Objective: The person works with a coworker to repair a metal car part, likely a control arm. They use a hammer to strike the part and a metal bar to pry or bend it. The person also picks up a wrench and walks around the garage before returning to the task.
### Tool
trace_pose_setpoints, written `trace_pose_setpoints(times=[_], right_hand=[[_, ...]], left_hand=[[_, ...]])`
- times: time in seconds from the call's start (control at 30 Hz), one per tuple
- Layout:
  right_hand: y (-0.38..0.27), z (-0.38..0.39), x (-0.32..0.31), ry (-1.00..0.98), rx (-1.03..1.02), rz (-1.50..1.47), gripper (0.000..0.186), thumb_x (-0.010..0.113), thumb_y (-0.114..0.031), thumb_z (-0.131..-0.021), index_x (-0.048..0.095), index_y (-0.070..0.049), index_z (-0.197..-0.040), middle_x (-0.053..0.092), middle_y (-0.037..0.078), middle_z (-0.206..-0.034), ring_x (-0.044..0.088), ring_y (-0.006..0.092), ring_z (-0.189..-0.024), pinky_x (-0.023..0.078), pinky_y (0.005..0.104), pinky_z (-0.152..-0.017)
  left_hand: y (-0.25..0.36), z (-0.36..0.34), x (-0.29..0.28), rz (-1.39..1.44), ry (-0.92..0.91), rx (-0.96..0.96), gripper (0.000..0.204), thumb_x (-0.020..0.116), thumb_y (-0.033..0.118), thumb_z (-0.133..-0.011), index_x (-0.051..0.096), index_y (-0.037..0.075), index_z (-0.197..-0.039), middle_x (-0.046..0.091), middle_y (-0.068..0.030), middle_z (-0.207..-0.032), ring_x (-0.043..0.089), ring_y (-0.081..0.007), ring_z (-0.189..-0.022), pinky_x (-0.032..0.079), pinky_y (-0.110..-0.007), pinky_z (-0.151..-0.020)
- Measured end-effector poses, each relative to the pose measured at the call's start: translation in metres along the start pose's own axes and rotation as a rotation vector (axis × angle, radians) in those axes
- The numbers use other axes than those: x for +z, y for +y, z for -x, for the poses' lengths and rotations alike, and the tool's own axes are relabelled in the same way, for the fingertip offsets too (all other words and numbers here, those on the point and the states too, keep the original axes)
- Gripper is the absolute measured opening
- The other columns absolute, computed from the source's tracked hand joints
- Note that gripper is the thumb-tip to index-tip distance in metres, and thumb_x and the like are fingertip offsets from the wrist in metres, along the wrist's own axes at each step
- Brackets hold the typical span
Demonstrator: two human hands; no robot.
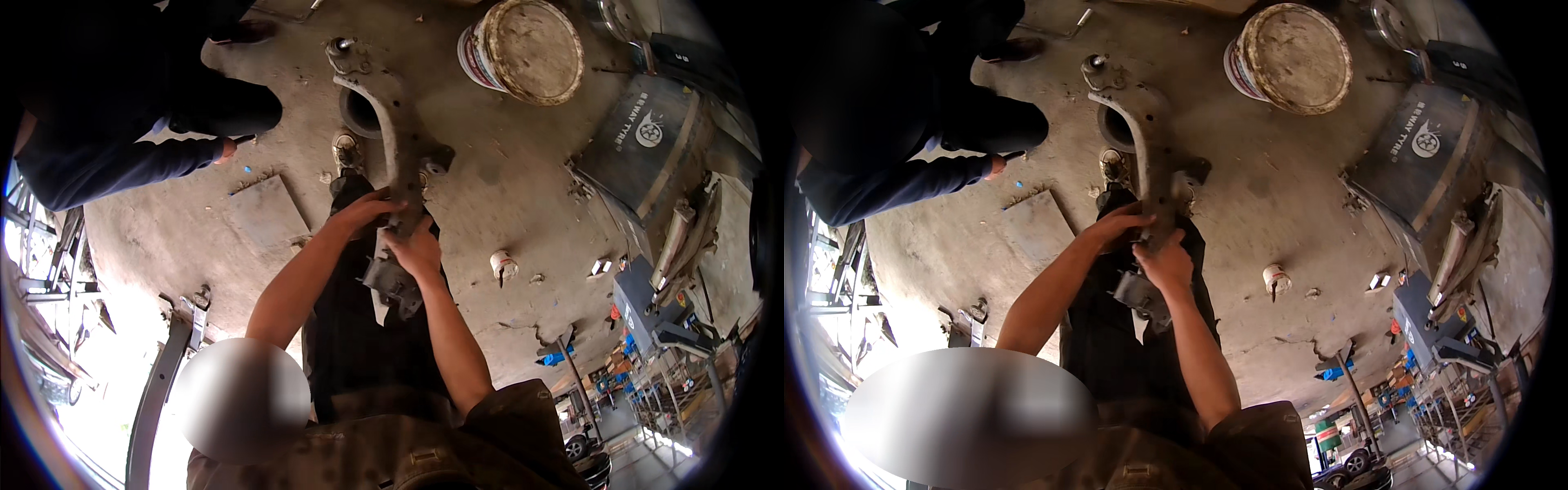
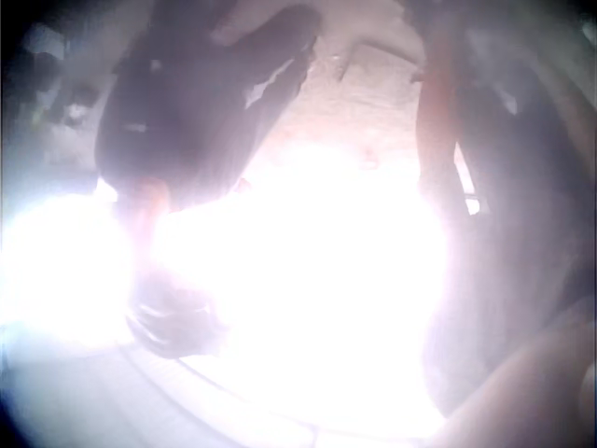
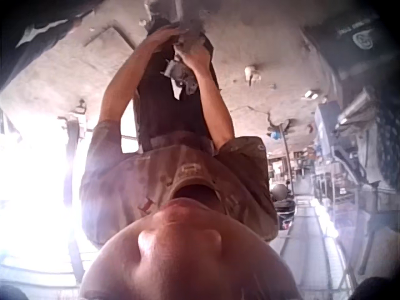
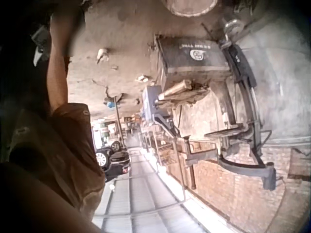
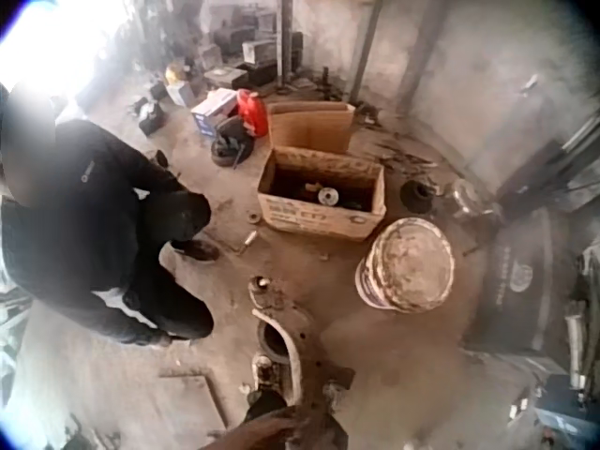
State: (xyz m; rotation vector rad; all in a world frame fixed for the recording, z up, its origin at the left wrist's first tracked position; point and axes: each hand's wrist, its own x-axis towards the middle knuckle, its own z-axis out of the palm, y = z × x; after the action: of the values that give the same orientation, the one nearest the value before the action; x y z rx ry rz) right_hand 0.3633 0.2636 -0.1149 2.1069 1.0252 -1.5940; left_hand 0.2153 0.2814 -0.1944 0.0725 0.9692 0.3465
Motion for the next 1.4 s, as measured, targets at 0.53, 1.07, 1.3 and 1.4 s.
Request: trace_pose_setpoints(times=[0.53,1.07,1.3,1.4], right_hand=[[0.027,-0.068,-0.018,0.034,-0.109,0.166,0.077,0.078,-0.029,-0.07,0.027,0.0,-0.12,0.062,0.027,-0.109,0.064,0.0428,-0.096,0.052,0.0481,-0.081],[0.005,-0.055,0.025,-0.569,-0.257,-0.947,0.077,0.075,-0.034,-0.078,0.038,-0.001,-0.136,0.054,0.006,-0.11,0.055,0.0146,-0.098,0.045,0.029,-0.085],[0.072,-0.117,0.08,-0.507,-0.286,-0.84,0.086,0.081,-0.031,-0.073,0.037,0.001,-0.139,0.055,0.01,-0.121,0.055,0.0188,-0.108,0.045,0.0328,-0.093],[0.072,-0.128,0.071,-0.58,-0.175,-0.867,0.06,0.078,-0.026,-0.076,0.049,-0.001,-0.123,0.058,0.004,-0.101,0.057,0.013,-0.087,0.046,0.0283,-0.074]], left_hand=[[-0.023,-0.083,0.054,0.138,0.509,0.167,0.068,0.079,0.041,-0.079,0.054,-0.004,-0.123,0.063,-0.0147,-0.11,0.063,-0.024,-0.097,0.052,-0.038,-0.083],[0.01,-0.028,-0.034,-0.15,0.294,0.016,0.069,0.078,0.04,-0.077,0.052,-0.005,-0.123,0.065,-0.0137,-0.107,0.063,-0.0212,-0.093,0.049,-0.033,-0.084],[-0.035,-0.067,-0.025,-0.43,0.434,0.211,0.063,0.079,0.018,-0.068,0.048,-0.005,-0.118,0.062,-0.0112,-0.097,0.061,-0.0196,-0.088,0.051,-0.034,-0.078],[-0.028,-0.075,-0.026,-0.3,0.368,0.146,0.066,0.079,0.014,-0.067,0.047,-0.005,-0.121,0.062,-0.011,-0.099,0.061,-0.0198,-0.089,0.051,-0.033,-0.078]])
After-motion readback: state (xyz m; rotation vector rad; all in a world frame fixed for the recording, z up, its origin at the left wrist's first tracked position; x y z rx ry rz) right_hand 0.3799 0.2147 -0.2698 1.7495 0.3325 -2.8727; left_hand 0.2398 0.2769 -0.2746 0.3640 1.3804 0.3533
